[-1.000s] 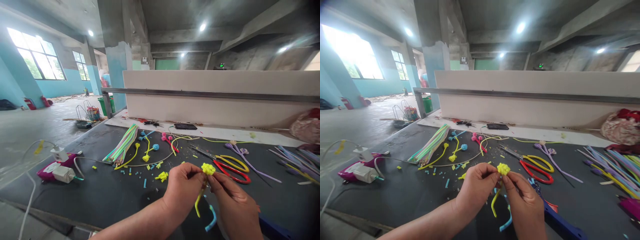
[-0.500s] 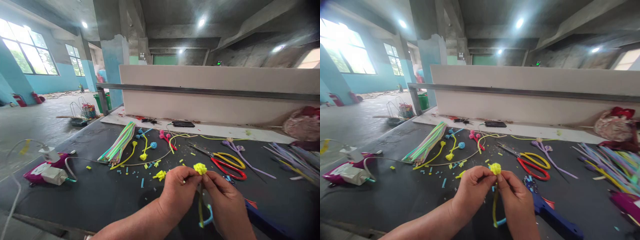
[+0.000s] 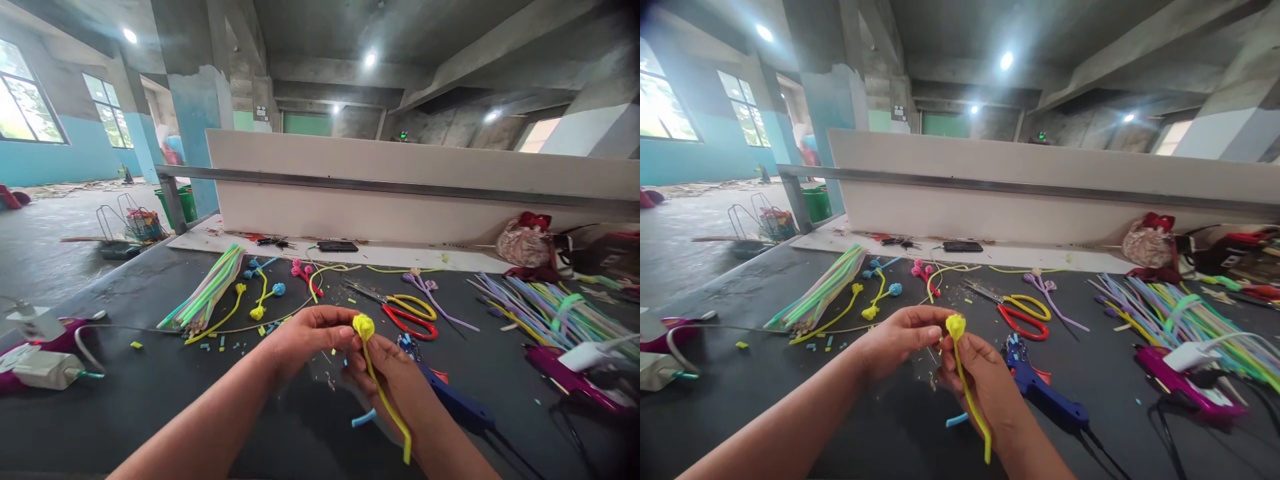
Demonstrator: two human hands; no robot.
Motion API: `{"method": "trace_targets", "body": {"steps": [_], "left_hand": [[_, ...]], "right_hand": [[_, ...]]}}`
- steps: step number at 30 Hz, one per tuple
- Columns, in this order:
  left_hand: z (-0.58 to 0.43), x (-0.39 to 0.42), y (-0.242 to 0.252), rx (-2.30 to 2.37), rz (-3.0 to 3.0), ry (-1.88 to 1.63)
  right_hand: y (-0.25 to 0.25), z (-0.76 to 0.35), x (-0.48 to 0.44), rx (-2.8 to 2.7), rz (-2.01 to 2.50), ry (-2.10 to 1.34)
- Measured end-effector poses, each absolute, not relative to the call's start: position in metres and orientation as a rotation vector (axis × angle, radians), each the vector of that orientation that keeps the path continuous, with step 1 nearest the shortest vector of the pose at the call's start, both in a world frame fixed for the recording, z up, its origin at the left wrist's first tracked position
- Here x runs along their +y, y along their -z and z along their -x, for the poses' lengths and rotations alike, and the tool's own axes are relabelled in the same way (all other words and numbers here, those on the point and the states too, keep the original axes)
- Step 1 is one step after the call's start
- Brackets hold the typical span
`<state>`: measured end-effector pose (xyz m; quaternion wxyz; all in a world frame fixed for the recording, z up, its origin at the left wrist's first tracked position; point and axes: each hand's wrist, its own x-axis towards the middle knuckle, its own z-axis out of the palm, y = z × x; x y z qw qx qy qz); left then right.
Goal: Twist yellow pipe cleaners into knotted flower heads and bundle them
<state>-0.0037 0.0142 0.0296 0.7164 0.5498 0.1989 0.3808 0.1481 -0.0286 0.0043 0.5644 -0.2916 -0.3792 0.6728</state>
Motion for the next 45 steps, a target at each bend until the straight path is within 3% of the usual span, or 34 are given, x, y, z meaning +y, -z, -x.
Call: {"method": "trace_targets", "body": {"steps": [10, 33, 45], "left_hand": [[0.004, 0.019, -0.003, 0.323, -1.17, -0.808], [0.0, 0.015, 0.004, 0.289, -1.174, -0.831], [-0.005, 0.008, -0.003, 0.43, -1.175, -1.011]], "right_hand": [[0.001, -0.149, -0.029, -0.896, 0.685, -1.734], [-0.001, -0.145, -0.031, -0.833, 0.734, -1.641], [0.009, -0.146, -0.038, -1.33, 1.16, -0.777]]}}
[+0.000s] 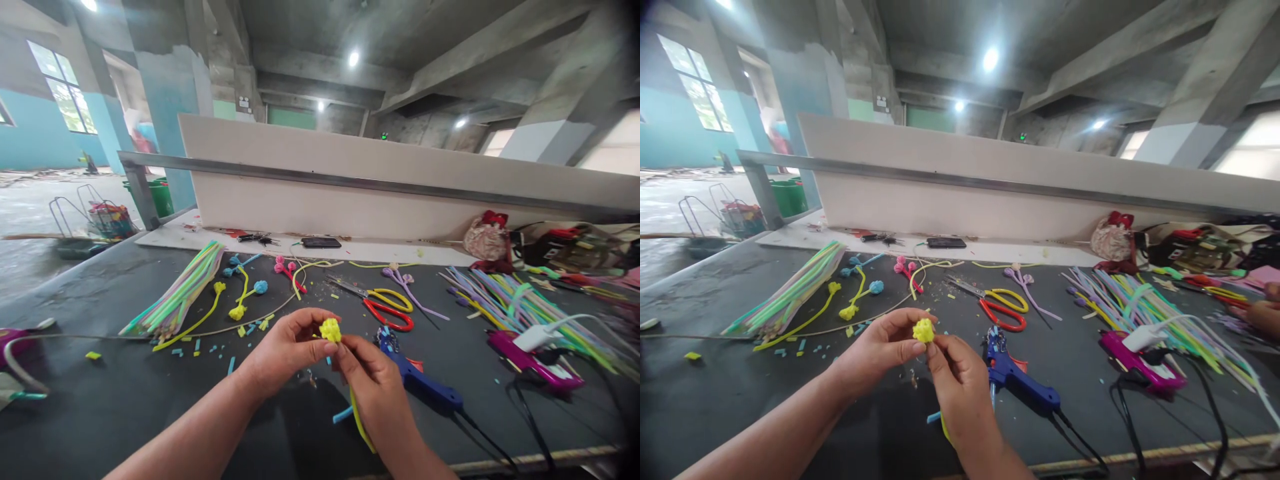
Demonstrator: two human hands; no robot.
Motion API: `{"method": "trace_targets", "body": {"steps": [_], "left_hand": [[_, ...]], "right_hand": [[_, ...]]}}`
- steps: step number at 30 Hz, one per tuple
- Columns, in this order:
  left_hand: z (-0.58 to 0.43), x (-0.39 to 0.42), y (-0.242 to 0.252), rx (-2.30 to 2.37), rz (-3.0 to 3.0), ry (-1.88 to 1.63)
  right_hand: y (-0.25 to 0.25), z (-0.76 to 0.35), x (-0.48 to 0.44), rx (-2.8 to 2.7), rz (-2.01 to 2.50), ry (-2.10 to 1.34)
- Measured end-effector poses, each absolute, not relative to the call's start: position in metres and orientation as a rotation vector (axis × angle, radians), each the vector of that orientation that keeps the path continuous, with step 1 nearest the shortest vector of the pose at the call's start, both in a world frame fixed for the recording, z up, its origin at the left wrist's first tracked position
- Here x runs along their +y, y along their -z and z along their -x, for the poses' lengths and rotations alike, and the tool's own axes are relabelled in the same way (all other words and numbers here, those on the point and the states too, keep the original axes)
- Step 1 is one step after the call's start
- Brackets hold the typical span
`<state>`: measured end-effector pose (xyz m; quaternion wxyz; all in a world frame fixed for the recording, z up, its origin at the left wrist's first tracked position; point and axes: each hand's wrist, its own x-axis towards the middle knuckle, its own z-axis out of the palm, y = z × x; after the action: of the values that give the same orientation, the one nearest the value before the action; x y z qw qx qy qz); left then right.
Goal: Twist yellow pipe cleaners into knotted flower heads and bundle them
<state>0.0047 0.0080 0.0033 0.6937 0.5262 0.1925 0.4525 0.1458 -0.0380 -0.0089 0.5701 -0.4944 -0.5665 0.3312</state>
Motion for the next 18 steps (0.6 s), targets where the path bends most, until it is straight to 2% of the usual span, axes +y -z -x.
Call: {"method": "trace_targets", "body": {"steps": [5, 13, 18], "left_hand": [[-0.0042, 0.0086, -0.0034, 0.46, -1.201, -1.026], [-0.002, 0.0074, -0.0043, 0.348, -1.187, -0.918], [-0.0014, 0.0078, -0.0049, 0.306, -1.203, -0.925]], "right_hand": [[0.0054, -0.1442, -0.0394, -1.354, 1.173, -0.723], [0.011, -0.1467, -0.0364, -0.956, 0.848, -1.368], [0.0075, -0.1476, -0.0356, -0.914, 0.76, -1.512]]}}
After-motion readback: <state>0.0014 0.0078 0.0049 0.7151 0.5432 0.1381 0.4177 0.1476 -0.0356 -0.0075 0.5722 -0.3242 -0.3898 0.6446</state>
